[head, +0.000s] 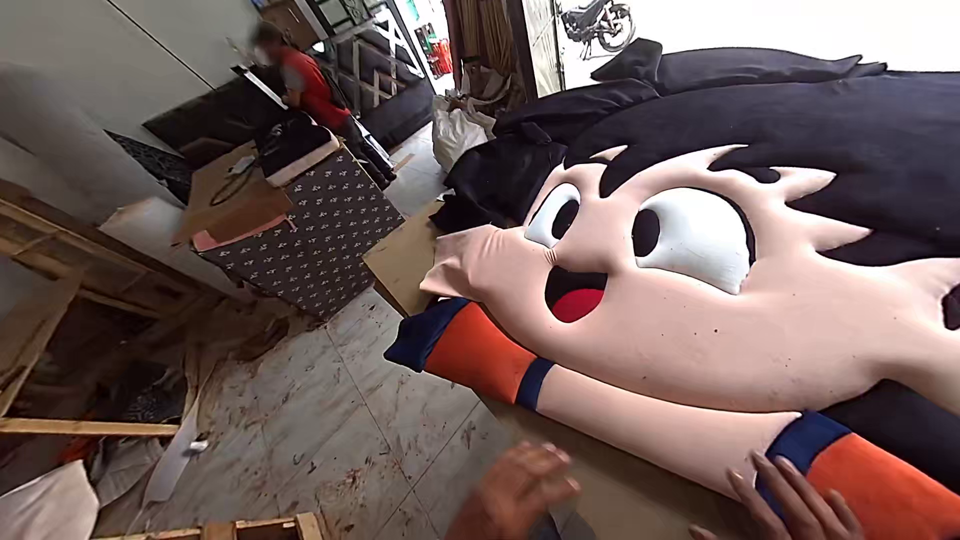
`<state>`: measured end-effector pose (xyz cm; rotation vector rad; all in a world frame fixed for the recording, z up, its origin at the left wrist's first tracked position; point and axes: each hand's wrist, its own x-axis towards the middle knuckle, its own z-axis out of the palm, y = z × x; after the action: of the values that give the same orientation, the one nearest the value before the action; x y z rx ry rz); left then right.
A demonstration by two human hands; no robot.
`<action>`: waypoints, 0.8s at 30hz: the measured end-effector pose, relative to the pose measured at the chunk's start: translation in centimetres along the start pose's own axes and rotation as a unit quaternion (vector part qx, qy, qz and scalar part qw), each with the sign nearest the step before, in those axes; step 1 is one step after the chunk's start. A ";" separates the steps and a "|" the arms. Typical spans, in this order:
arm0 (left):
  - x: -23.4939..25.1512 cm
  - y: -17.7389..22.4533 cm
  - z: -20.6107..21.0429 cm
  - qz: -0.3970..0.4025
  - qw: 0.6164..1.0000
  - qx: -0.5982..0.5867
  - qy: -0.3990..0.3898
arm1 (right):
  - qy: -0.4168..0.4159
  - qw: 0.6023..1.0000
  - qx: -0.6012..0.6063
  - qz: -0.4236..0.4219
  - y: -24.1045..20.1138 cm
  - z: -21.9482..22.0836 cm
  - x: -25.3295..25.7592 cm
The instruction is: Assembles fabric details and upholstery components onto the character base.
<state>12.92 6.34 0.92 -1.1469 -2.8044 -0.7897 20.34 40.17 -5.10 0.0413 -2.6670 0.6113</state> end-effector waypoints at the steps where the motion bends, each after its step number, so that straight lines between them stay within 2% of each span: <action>1: -0.6 -3.0 -1.5 -0.021 0.999 0.041 0.006 | -0.008 1.000 0.022 -0.017 -1.8 0.6 1.2; 3: -0.6 -8.7 -4.2 -0.029 0.994 0.109 0.005 | -0.030 0.997 0.054 -0.044 -5.9 2.7 3.8; 6: 1.8 -15.4 -6.7 0.003 0.988 0.151 -0.035 | -0.023 0.995 0.056 -0.075 -11.4 7.4 8.0; 10: 6.3 -21.0 -7.0 0.077 0.978 0.143 -0.134 | -0.045 0.996 0.007 -0.074 -15.8 12.8 12.3; 12: 8.2 -22.7 -6.6 0.115 0.972 0.127 -0.164 | -0.052 0.997 -0.026 -0.056 -16.3 14.3 13.2; 17: 9.8 -25.0 -6.1 0.186 0.967 0.079 -0.154 | -0.052 0.997 -0.058 -0.026 -16.6 14.6 13.0; 24: 11.3 -25.4 -6.3 0.212 0.960 0.060 -0.175 | -0.066 0.994 -0.081 0.025 -18.2 13.9 13.2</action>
<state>-13.20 -4.46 -2.72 -1.9328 -2.6362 -0.4054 5.08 18.59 -3.87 -0.0312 -2.8444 0.4196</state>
